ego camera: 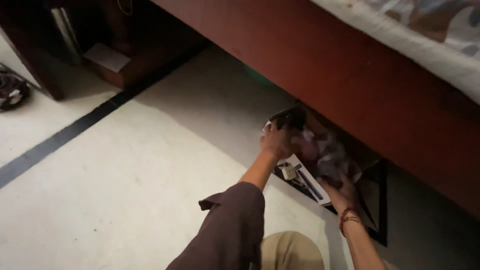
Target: The person untangles a black cable, wraps it around a small black rectangular object, and places it with other cables. They then retrieve a cardboard box from under a bed and place the wrapped cable inside.
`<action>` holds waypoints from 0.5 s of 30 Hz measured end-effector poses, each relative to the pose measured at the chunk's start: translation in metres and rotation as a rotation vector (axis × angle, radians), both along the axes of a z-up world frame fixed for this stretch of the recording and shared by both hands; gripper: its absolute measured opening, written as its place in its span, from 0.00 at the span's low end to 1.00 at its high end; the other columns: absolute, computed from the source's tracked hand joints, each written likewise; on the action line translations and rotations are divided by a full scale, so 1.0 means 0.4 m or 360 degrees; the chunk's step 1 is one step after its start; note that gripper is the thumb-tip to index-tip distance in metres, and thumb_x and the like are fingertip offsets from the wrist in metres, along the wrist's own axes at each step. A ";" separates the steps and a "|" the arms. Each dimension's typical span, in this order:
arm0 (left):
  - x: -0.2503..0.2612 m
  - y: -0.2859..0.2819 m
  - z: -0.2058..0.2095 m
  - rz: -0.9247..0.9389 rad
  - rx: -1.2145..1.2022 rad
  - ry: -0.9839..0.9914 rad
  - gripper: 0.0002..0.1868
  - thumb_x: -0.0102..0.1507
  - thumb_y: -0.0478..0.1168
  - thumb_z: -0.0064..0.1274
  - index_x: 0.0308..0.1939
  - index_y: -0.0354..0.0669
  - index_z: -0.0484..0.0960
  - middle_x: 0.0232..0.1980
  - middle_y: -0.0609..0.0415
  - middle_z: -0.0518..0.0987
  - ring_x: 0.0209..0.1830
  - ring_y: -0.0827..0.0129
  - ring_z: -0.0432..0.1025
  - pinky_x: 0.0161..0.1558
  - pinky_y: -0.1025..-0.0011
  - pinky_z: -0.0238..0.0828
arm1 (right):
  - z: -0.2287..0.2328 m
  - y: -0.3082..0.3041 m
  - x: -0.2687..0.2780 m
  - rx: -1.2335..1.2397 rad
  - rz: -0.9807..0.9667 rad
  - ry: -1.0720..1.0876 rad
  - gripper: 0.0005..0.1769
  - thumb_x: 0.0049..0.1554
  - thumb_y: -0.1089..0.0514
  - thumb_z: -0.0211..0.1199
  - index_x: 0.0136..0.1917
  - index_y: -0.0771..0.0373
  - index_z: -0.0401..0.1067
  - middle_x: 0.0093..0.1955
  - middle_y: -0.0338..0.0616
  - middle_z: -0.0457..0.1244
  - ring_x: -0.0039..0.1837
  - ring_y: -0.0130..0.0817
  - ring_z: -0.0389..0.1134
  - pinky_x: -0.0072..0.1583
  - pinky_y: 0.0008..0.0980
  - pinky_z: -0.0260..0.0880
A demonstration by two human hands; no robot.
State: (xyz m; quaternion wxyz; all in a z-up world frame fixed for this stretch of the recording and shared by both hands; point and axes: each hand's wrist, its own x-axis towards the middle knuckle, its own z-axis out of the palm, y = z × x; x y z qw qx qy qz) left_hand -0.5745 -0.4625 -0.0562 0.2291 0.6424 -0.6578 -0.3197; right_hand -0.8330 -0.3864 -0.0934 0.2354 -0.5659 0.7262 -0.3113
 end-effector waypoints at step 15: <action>0.225 0.211 -0.043 0.0270 -0.0642 -0.0145 0.35 0.56 0.45 0.65 0.65 0.39 0.71 0.74 0.36 0.60 0.69 0.44 0.60 0.65 0.55 0.63 | -0.072 -0.033 0.066 0.0034 0.0105 -0.0086 0.52 0.38 0.60 0.78 0.74 0.63 0.63 0.69 0.55 0.63 0.68 0.43 0.66 0.64 0.37 0.66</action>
